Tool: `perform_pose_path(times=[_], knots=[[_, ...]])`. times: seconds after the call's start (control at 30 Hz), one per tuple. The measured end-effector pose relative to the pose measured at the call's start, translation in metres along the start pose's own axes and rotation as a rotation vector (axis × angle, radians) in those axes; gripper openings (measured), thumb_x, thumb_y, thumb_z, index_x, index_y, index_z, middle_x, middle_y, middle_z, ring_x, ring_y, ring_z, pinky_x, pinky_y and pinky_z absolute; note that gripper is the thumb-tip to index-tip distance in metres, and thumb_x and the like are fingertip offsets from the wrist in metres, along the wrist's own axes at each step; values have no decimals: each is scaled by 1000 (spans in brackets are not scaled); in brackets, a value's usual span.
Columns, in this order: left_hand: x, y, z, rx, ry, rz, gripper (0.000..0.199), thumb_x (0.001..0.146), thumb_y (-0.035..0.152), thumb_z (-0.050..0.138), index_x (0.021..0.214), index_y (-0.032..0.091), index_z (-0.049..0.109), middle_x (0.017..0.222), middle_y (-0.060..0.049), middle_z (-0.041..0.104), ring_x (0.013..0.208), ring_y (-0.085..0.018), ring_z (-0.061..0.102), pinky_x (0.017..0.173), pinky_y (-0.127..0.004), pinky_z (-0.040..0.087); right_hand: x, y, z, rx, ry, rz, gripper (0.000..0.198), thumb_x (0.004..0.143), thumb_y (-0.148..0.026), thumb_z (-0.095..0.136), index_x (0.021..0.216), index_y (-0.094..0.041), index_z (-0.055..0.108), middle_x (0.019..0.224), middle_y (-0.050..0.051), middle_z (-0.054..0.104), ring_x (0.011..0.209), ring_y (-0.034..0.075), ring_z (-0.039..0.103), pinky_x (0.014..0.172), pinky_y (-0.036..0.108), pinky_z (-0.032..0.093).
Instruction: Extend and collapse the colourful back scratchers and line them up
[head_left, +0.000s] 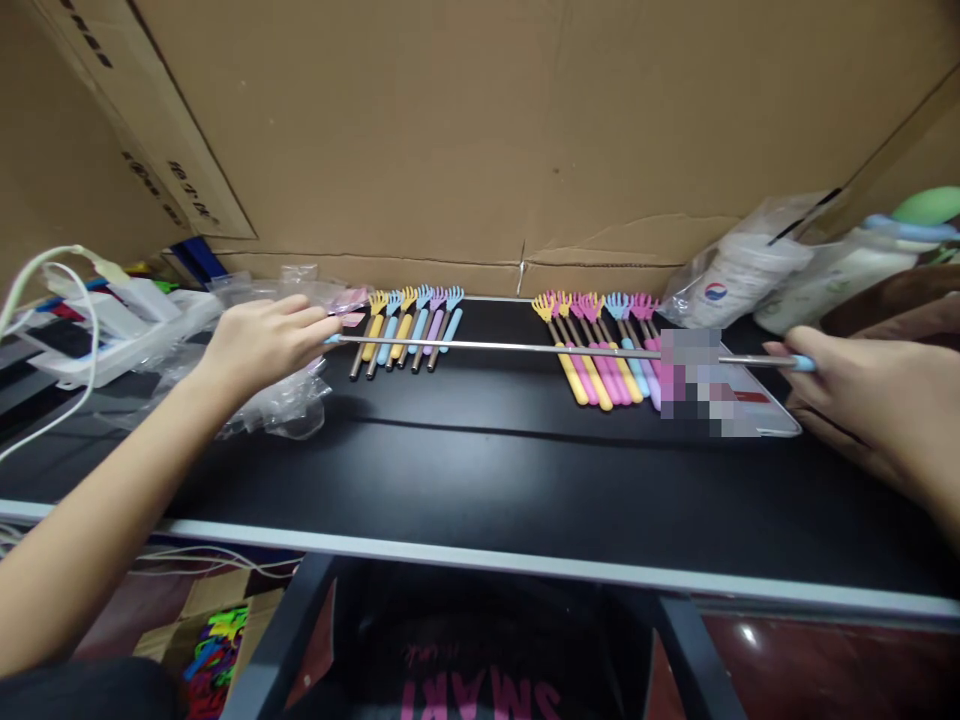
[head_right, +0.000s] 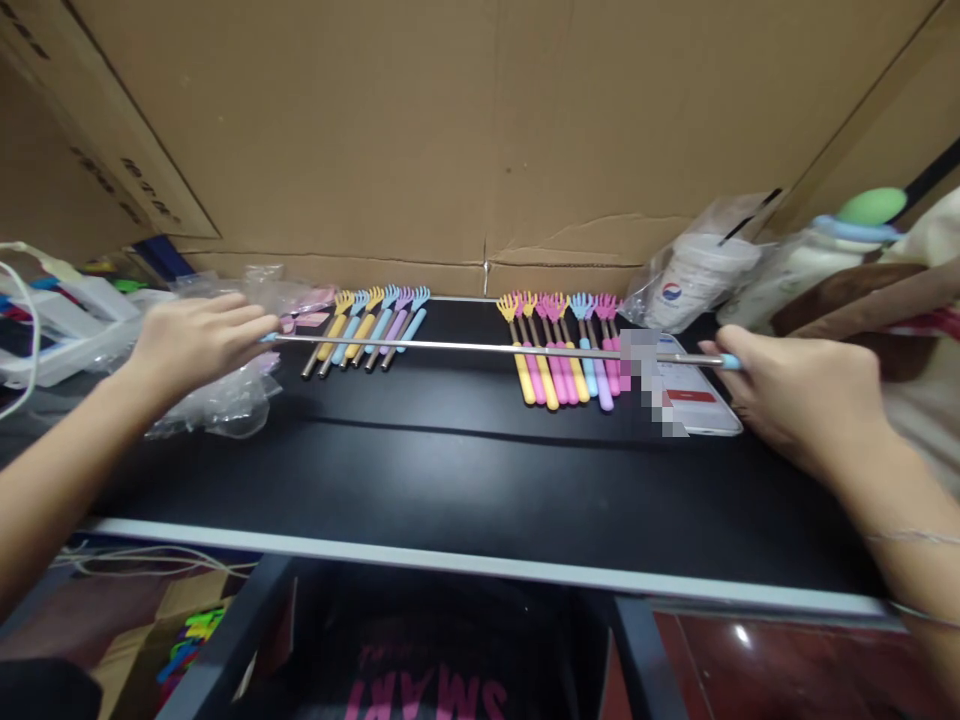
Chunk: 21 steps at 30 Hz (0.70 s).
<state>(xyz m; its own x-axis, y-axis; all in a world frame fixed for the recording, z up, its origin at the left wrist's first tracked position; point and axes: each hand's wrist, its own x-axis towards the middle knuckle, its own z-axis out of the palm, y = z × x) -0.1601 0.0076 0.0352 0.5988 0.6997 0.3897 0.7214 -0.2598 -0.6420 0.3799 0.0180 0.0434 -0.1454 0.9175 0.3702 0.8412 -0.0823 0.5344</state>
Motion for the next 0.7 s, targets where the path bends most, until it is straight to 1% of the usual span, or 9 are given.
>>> perform_pose_path(times=[0.1, 0.23, 0.37, 0.43, 0.53, 0.6, 0.7], knots=[[-4, -8, 0, 18, -4, 10, 28, 95, 33, 36, 81, 23, 58, 70, 0, 61, 73, -15, 49, 52, -25, 26, -6, 9, 4, -19, -13, -4, 36, 89, -42, 28, 78, -19, 54, 65, 11, 58, 58, 17, 45, 52, 26, 14], [-2, -16, 1, 84, 24, -24, 31, 95, 28, 35, 72, 21, 54, 66, -1, 56, 71, -15, 47, 52, -24, 26, -5, 20, 15, -90, -30, 61, 36, 89, -45, 32, 82, -19, 57, 64, 10, 56, 55, 17, 40, 52, 27, 15], [-10, -29, 11, 107, 31, -43, 28, 95, 27, 35, 73, 21, 52, 67, -1, 54, 73, -16, 45, 52, -23, 25, -2, 37, 26, -111, -123, 85, 39, 90, -43, 31, 88, -17, 59, 62, 10, 54, 50, 14, 33, 52, 28, 14], [-14, -33, 15, 100, 26, -53, 28, 95, 27, 35, 73, 21, 52, 67, -1, 54, 73, -16, 44, 51, -23, 25, -2, 41, 29, -110, -127, 84, 39, 90, -42, 31, 89, -17, 60, 63, 9, 55, 49, 13, 29, 53, 28, 14], [-15, -30, 17, 111, 19, -36, 28, 94, 26, 35, 73, 22, 53, 68, -1, 55, 74, -16, 45, 51, -24, 24, -2, 43, 32, -78, -138, 91, 36, 88, -45, 36, 91, -18, 61, 64, 9, 56, 48, 12, 25, 52, 28, 14], [-14, -26, 17, 116, 23, -18, 28, 94, 26, 34, 74, 22, 53, 69, 0, 56, 76, -16, 47, 51, -24, 25, -3, 42, 34, -45, -145, 100, 35, 87, -45, 39, 95, -20, 61, 65, 10, 58, 48, 13, 27, 52, 28, 15], [-13, -21, 19, 80, 8, 9, 29, 95, 27, 33, 77, 22, 55, 71, 0, 59, 77, -15, 49, 54, -24, 28, -6, 43, 38, -20, -114, 99, 36, 87, -43, 39, 101, -20, 62, 70, 12, 61, 51, 16, 38, 52, 28, 16]])
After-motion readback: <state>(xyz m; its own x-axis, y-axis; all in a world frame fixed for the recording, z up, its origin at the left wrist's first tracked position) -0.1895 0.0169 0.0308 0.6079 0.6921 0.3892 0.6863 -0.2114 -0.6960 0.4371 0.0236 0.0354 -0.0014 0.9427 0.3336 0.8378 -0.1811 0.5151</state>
